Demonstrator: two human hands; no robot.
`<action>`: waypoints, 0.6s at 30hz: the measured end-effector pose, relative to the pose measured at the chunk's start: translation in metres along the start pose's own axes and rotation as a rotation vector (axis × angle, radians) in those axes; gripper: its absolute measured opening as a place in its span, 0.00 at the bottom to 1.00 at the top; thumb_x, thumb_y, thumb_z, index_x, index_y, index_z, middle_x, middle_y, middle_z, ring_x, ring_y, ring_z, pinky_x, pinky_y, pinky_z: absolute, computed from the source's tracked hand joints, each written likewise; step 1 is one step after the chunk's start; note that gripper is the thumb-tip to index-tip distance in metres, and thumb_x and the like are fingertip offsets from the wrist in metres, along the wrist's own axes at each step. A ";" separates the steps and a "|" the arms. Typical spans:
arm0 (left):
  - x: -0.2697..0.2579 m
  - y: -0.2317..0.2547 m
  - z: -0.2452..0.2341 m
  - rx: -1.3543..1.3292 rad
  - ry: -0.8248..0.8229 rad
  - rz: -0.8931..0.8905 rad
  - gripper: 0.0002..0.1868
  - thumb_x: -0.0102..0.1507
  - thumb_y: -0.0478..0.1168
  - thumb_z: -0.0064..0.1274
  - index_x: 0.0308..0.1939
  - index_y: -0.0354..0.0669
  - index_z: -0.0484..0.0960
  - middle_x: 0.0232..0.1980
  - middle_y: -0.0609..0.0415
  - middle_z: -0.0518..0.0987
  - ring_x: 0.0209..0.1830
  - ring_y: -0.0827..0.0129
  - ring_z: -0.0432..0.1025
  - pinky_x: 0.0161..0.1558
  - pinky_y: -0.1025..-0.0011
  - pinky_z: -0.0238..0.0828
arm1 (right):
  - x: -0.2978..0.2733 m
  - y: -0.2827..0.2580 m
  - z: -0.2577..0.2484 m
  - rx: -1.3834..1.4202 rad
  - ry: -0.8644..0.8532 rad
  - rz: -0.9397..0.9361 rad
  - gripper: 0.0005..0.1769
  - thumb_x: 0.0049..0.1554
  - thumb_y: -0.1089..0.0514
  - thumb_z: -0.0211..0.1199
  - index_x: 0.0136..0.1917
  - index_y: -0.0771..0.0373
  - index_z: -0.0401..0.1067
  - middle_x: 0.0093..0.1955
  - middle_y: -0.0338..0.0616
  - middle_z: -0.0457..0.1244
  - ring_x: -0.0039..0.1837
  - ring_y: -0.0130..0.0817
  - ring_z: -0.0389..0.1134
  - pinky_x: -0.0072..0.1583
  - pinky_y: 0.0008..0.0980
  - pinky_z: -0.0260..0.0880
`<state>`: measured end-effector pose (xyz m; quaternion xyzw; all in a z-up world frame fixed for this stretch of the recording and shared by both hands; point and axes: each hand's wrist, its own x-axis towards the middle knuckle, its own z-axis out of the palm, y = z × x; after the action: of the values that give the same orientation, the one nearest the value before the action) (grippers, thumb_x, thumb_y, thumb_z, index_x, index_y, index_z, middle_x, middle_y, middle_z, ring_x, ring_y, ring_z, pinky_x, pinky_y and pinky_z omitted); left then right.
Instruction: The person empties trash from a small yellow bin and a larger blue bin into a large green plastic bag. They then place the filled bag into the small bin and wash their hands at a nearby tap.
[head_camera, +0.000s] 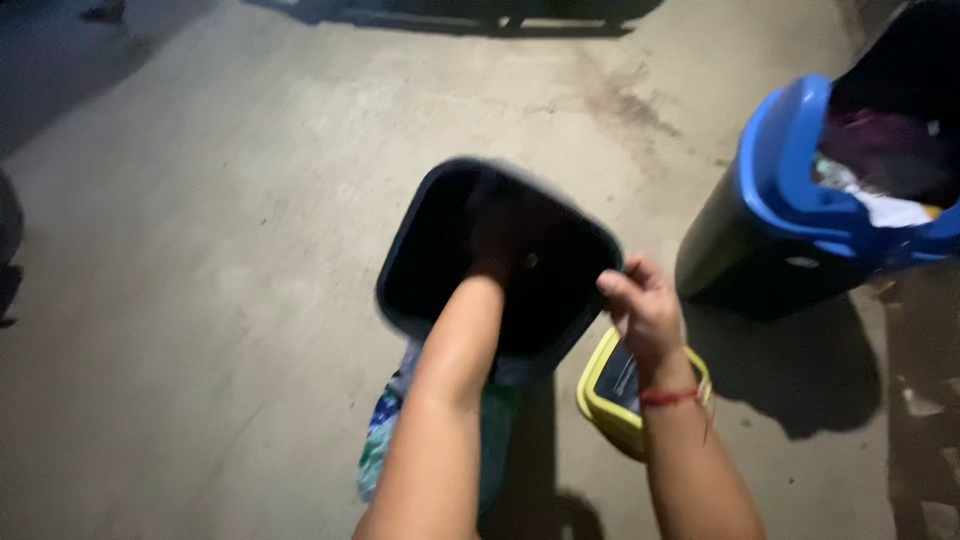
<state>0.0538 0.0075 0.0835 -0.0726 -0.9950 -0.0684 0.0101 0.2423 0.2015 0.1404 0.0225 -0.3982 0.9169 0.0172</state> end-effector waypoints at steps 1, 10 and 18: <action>-0.012 0.002 -0.012 0.020 -0.025 0.017 0.12 0.64 0.41 0.54 0.51 0.47 0.81 0.51 0.47 0.82 0.48 0.52 0.79 0.47 0.56 0.78 | 0.006 0.006 -0.008 -0.017 0.026 -0.002 0.07 0.55 0.71 0.61 0.46 0.62 0.71 0.39 0.37 0.65 0.41 0.26 0.65 0.45 0.25 0.66; -0.193 -0.014 -0.164 -0.402 0.718 0.304 0.08 0.66 0.39 0.54 0.49 0.47 0.80 0.48 0.50 0.82 0.43 0.53 0.79 0.42 0.60 0.77 | 0.064 -0.003 -0.054 0.111 0.068 -0.271 0.17 0.69 0.73 0.60 0.43 0.58 0.61 0.40 0.34 0.60 0.44 0.26 0.65 0.50 0.25 0.69; -0.328 -0.049 -0.194 -0.721 0.150 0.145 0.12 0.59 0.37 0.61 0.46 0.44 0.82 0.36 0.49 0.82 0.28 0.63 0.78 0.33 0.70 0.75 | 0.046 -0.008 -0.053 -0.031 0.094 -0.350 0.13 0.70 0.69 0.62 0.45 0.59 0.62 0.40 0.41 0.63 0.40 0.29 0.66 0.43 0.26 0.65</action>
<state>0.3733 -0.1140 0.2590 -0.1365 -0.8957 -0.4187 0.0613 0.1954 0.2466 0.1129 0.0483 -0.4012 0.8936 0.1956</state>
